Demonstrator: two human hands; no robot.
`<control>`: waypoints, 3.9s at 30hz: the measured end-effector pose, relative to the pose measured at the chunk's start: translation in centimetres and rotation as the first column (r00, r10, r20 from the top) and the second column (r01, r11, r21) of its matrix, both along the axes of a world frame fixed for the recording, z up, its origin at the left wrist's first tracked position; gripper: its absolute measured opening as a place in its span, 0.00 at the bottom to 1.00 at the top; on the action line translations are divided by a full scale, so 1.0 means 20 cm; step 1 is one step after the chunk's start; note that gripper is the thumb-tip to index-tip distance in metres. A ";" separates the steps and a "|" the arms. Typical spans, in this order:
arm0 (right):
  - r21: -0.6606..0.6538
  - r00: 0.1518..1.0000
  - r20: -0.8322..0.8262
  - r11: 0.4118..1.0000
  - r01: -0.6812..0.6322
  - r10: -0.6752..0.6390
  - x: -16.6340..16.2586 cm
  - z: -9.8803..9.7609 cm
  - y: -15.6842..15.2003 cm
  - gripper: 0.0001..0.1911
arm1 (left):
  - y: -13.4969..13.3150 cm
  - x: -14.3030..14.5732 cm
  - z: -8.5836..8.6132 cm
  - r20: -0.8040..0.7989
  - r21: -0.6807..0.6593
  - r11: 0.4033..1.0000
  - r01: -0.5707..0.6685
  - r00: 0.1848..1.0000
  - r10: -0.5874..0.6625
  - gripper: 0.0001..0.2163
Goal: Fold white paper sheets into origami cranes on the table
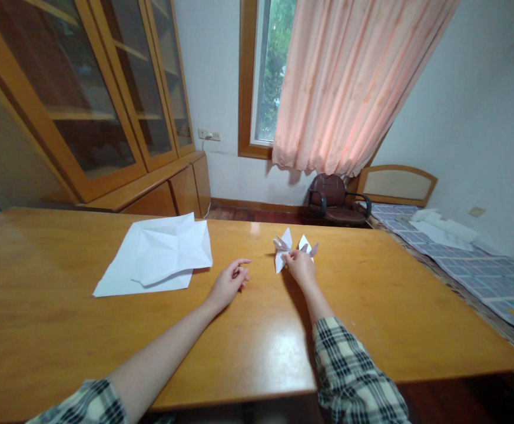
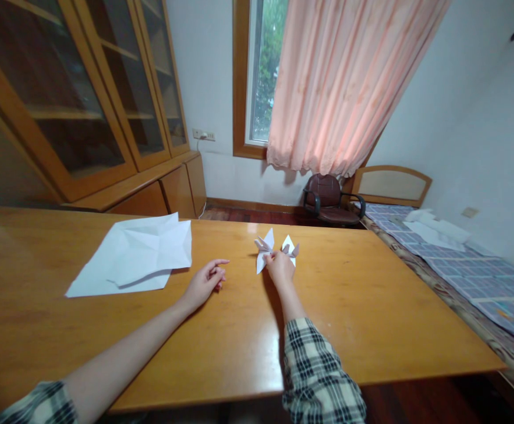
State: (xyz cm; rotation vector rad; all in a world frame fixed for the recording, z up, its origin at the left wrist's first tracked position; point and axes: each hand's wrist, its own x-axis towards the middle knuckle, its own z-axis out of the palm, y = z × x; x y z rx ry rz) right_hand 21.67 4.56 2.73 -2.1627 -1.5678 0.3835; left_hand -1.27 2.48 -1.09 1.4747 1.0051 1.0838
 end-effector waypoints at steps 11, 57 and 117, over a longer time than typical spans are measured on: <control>0.209 0.444 -0.662 0.717 -0.665 0.604 -0.15 0.01 -0.17 0.17 | 0.01 -0.01 0.04 0.103 -0.073 0.996 -0.044 0.993 0.052 0.20; 0.187 0.179 -0.927 0.819 -0.543 0.330 -0.29 -0.04 -0.21 0.17 | -0.06 0.00 0.14 0.458 -0.312 0.879 0.360 0.868 -0.192 0.16; 0.646 0.523 -0.512 0.707 -0.289 0.682 -0.26 0.00 -0.20 0.04 | -0.02 -0.01 0.09 -0.086 0.289 0.945 -0.152 0.979 0.183 0.11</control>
